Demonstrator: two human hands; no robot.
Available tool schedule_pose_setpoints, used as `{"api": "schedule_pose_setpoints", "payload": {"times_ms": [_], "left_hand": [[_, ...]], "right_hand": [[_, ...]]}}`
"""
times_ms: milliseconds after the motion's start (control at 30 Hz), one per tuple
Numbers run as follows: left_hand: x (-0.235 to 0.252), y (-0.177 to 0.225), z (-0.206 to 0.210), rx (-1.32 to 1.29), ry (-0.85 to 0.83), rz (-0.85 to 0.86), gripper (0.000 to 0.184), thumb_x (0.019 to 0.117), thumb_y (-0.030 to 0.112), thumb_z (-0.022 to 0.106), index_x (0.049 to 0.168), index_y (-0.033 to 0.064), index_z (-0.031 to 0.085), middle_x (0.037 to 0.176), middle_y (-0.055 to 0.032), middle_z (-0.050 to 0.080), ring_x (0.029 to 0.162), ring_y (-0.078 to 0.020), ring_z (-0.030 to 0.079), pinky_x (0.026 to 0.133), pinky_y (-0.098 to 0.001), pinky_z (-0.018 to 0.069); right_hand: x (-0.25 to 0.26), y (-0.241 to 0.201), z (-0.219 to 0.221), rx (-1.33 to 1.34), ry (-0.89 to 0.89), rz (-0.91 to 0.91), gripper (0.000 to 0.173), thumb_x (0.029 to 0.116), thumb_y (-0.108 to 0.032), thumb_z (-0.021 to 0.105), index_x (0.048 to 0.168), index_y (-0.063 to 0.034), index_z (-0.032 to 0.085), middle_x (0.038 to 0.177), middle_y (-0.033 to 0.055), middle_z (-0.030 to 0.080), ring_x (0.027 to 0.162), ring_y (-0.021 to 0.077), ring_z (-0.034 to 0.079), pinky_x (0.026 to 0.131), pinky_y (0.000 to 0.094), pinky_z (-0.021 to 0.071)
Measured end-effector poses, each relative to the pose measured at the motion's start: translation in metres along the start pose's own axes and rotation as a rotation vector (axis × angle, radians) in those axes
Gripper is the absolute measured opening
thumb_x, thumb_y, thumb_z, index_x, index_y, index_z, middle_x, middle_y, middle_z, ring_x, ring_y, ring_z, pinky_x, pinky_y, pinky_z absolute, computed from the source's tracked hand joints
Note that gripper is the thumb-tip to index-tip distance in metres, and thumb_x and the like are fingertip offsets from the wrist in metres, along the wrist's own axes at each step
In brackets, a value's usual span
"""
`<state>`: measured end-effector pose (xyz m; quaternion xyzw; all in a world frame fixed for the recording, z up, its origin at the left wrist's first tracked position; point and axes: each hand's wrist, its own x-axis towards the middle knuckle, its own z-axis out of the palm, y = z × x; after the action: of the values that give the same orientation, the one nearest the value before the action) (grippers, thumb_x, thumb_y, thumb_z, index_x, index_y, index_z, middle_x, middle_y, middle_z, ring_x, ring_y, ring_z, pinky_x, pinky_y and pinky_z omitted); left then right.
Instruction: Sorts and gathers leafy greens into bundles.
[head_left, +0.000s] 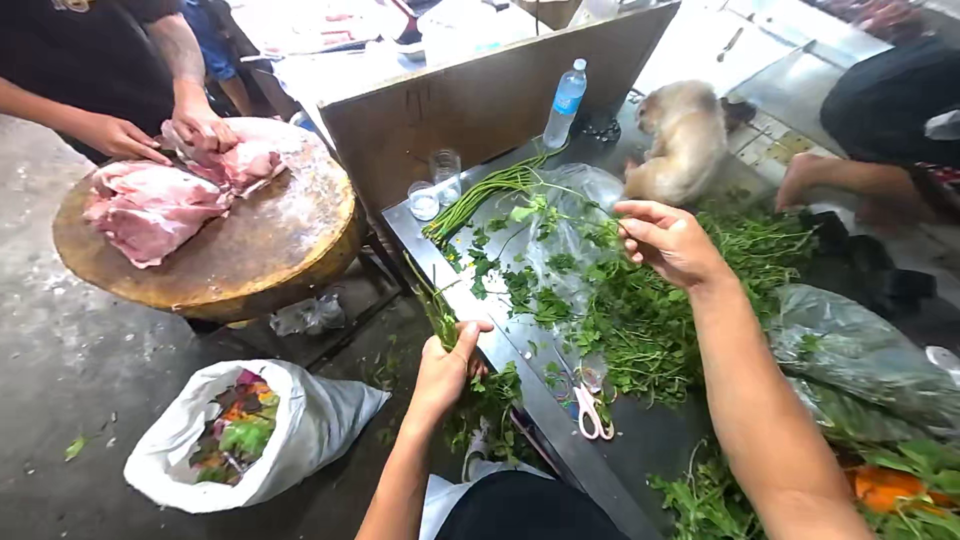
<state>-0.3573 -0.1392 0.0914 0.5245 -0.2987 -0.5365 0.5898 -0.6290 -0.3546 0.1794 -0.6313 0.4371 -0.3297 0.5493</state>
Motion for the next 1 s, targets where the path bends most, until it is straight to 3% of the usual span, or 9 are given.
{"api": "schedule_pose_setpoints", "payload": {"times_ms": [133,267,433,533,733,1000], "left_hand": [[0.030,0.016,0.044,0.080,0.019,-0.006,0.022,0.1049,0.020,0.057,0.109,0.0028,0.070,0.064,0.0019,0.059,0.051,-0.0087,0.056,0.054,-0.0276,0.0542],[0.074,0.004,0.092,-0.078,-0.056,-0.046,0.027,0.1020,0.022,0.065,0.119,0.0016,0.067,0.066,-0.0034,0.058,0.051,-0.0119,0.055,0.054,-0.0297,0.0537],[0.096,-0.007,0.110,-0.244,-0.046,-0.115,0.017,0.1037,0.018,0.062,0.105,0.0023,0.066,0.060,-0.0017,0.053,0.046,-0.0098,0.050,0.051,-0.0255,0.0509],[0.092,-0.009,0.090,-0.242,-0.005,-0.095,0.018,0.1055,0.018,0.058,0.107,0.0033,0.067,0.057,0.0016,0.049,0.045,-0.0082,0.048,0.050,-0.0249,0.0511],[0.070,0.000,0.009,-0.155,0.017,0.013,0.020,0.1062,0.015,0.051,0.103,0.0042,0.067,0.052,0.0042,0.048,0.043,-0.0078,0.049,0.052,-0.0269,0.0537],[0.042,0.046,-0.077,-0.078,-0.071,0.074,0.020,0.1022,0.024,0.056,0.104,0.0110,0.072,0.050,0.0056,0.049,0.044,-0.0069,0.052,0.055,-0.0270,0.0557]], "right_hand": [[-0.007,0.010,0.011,-0.009,0.001,0.036,0.027,0.1044,-0.006,0.052,0.130,-0.0058,0.063,0.089,0.0036,0.065,0.067,0.0092,0.062,0.061,0.0243,0.0556],[-0.024,0.019,0.039,0.104,-0.016,0.039,0.024,0.1031,-0.002,0.052,0.124,-0.0037,0.064,0.086,0.0044,0.066,0.065,0.0096,0.063,0.061,0.0238,0.0575],[-0.041,0.038,0.058,0.304,0.059,0.040,0.019,0.1033,0.000,0.050,0.115,-0.0028,0.065,0.084,0.0041,0.066,0.061,0.0070,0.060,0.057,0.0204,0.0539],[-0.046,0.047,0.042,0.394,0.219,0.032,0.020,0.1053,-0.001,0.045,0.114,-0.0056,0.062,0.084,0.0018,0.063,0.061,0.0065,0.058,0.058,0.0206,0.0531],[-0.057,0.057,-0.019,0.506,0.459,0.046,0.022,0.1095,-0.007,0.037,0.113,-0.0115,0.058,0.082,-0.0021,0.061,0.064,0.0062,0.058,0.061,0.0211,0.0534],[-0.064,0.055,-0.074,0.651,0.516,-0.011,0.031,0.1086,-0.007,0.028,0.112,-0.0139,0.057,0.083,-0.0024,0.066,0.076,0.0092,0.068,0.079,0.0276,0.0591]]}}
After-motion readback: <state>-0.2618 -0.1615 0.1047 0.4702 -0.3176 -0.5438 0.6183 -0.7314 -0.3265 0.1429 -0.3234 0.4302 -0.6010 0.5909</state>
